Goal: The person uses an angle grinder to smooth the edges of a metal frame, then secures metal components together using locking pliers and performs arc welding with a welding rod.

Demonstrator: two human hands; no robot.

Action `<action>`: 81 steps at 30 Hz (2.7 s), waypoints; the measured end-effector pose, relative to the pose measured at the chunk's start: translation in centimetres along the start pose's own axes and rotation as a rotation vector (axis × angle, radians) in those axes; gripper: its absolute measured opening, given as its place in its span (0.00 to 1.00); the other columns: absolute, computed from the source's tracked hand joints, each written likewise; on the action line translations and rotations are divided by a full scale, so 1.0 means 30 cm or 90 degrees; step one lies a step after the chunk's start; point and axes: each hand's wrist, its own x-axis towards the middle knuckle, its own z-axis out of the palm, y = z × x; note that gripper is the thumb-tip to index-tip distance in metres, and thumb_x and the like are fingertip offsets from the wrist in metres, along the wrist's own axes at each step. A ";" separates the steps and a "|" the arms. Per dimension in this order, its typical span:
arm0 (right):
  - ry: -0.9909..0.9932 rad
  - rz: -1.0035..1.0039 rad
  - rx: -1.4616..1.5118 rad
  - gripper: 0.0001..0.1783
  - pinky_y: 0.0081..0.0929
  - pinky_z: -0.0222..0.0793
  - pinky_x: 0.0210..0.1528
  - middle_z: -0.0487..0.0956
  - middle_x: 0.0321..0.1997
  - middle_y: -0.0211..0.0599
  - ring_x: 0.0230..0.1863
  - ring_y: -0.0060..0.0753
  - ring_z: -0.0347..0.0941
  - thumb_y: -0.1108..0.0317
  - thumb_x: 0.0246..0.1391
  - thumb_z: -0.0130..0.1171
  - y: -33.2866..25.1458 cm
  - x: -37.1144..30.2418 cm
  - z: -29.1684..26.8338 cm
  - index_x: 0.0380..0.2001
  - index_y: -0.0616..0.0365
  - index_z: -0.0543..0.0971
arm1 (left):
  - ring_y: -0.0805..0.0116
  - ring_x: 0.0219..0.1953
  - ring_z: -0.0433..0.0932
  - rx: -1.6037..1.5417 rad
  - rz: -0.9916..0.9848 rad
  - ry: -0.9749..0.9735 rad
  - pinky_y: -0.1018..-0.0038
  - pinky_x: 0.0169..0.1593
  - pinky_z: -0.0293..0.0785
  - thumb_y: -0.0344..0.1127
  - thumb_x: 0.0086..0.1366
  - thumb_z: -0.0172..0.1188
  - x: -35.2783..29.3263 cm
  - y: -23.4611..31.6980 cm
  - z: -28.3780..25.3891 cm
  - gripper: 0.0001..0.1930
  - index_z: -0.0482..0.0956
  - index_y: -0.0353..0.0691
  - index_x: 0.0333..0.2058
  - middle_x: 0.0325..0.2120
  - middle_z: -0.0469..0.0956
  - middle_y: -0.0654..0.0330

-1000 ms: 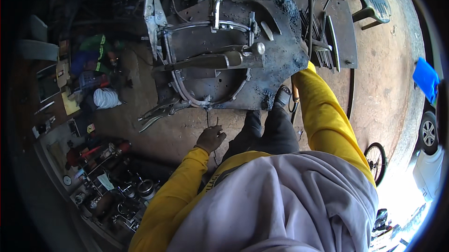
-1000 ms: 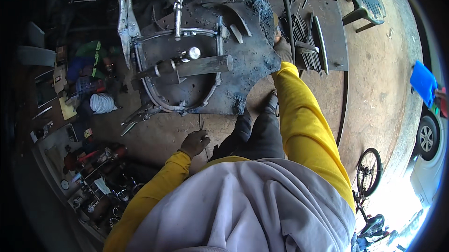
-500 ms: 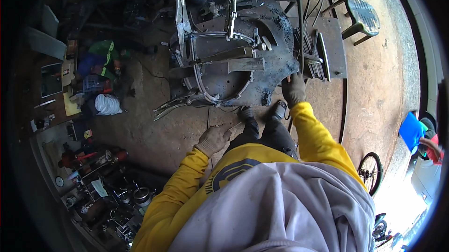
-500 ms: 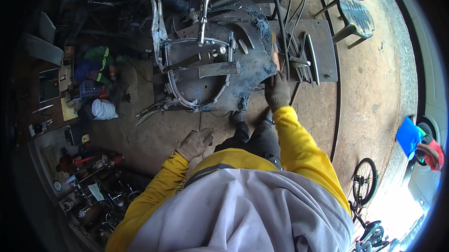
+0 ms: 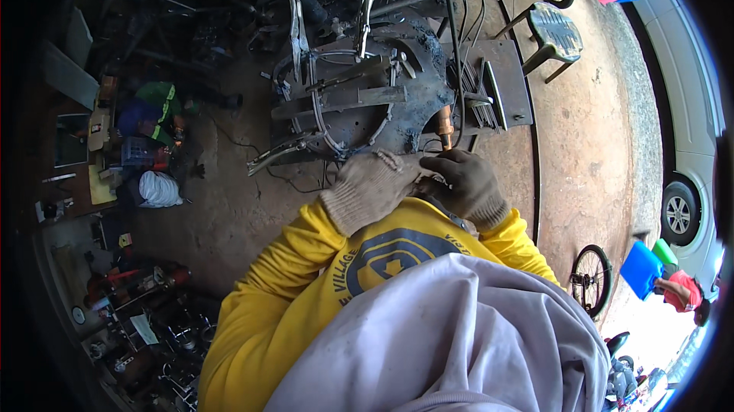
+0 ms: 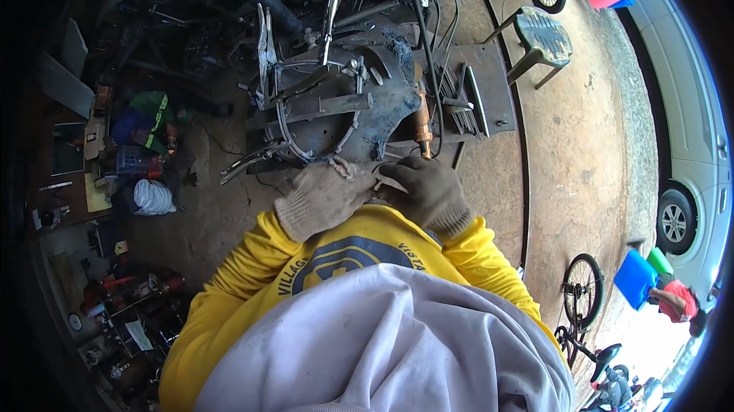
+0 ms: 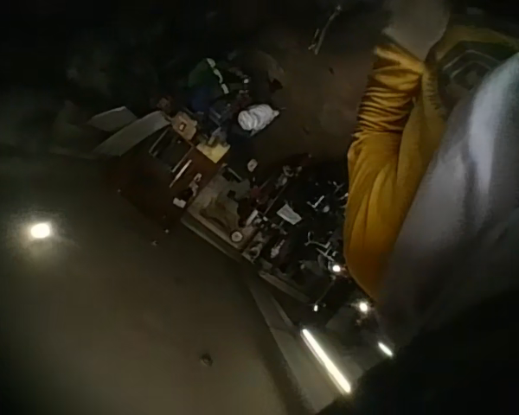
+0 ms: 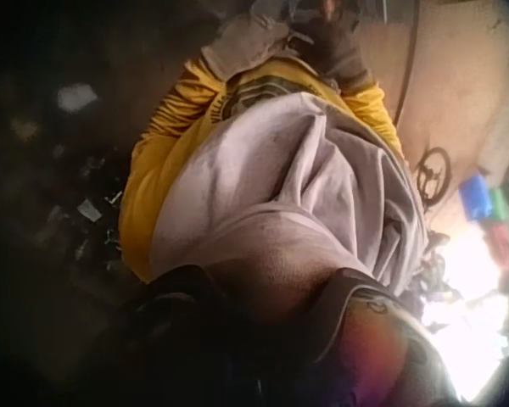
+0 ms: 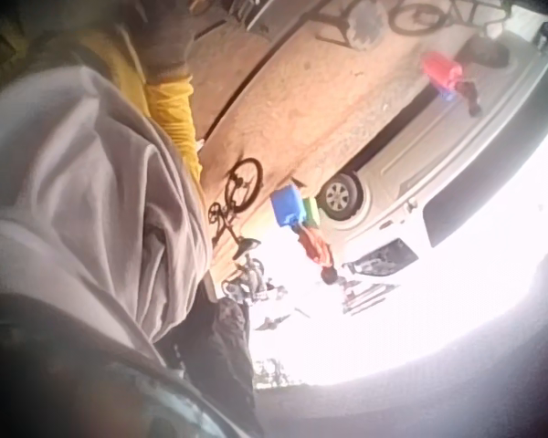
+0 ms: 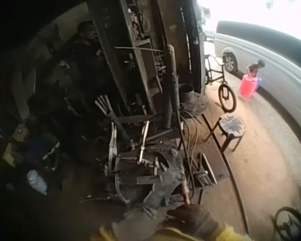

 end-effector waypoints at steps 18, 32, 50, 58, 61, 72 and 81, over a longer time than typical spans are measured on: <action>-0.034 0.099 0.142 0.09 0.34 0.78 0.42 0.85 0.38 0.39 0.38 0.45 0.83 0.67 0.53 0.67 0.037 -0.054 0.100 0.38 0.54 0.85 | 0.65 0.38 0.82 0.182 0.338 0.152 0.70 0.40 0.79 0.43 0.67 0.59 0.127 -0.048 -0.244 0.09 0.80 0.46 0.41 0.36 0.81 0.63; 0.427 0.495 0.495 0.16 0.19 0.74 0.28 0.84 0.33 0.38 0.30 0.24 0.79 0.64 0.62 0.65 -0.103 0.177 0.491 0.44 0.67 0.81 | 0.67 0.40 0.81 -0.157 0.133 0.042 0.73 0.46 0.78 0.26 0.68 0.59 0.083 -0.595 -0.431 0.15 0.76 0.36 0.53 0.40 0.80 0.58; 0.362 0.400 0.312 0.16 0.25 0.76 0.39 0.85 0.35 0.38 0.34 0.25 0.81 0.62 0.61 0.64 -0.147 0.244 0.644 0.46 0.62 0.81 | 0.63 0.38 0.83 -0.069 0.424 0.213 0.72 0.44 0.79 0.22 0.66 0.53 0.234 -0.720 -0.358 0.14 0.79 0.36 0.49 0.37 0.82 0.53; 0.361 0.441 0.334 0.15 0.24 0.75 0.36 0.85 0.33 0.36 0.30 0.21 0.80 0.63 0.62 0.64 -0.174 0.269 0.628 0.47 0.59 0.82 | 0.54 0.46 0.83 0.130 0.320 -0.068 0.66 0.47 0.80 0.28 0.67 0.58 0.245 -0.767 -0.332 0.15 0.80 0.42 0.52 0.46 0.82 0.54; 0.317 0.488 0.366 0.16 0.22 0.75 0.33 0.84 0.29 0.34 0.27 0.19 0.79 0.63 0.62 0.64 -0.194 0.275 0.599 0.49 0.61 0.81 | 0.54 0.45 0.83 0.081 0.292 -0.018 0.66 0.47 0.81 0.28 0.67 0.58 0.233 -0.769 -0.327 0.14 0.80 0.42 0.51 0.44 0.82 0.54; 0.321 0.492 0.441 0.17 0.21 0.75 0.33 0.83 0.30 0.34 0.28 0.18 0.78 0.61 0.65 0.61 -0.155 0.278 0.633 0.49 0.63 0.81 | 0.56 0.43 0.84 0.074 0.295 0.004 0.69 0.45 0.81 0.29 0.66 0.60 0.271 -0.764 -0.315 0.15 0.80 0.43 0.51 0.43 0.83 0.56; 0.336 0.483 0.419 0.16 0.22 0.74 0.32 0.83 0.29 0.35 0.27 0.19 0.78 0.61 0.64 0.61 -0.143 0.279 0.640 0.46 0.63 0.81 | 0.59 0.44 0.84 0.099 0.325 0.005 0.70 0.44 0.82 0.31 0.67 0.60 0.331 -0.769 -0.301 0.15 0.80 0.44 0.52 0.44 0.83 0.57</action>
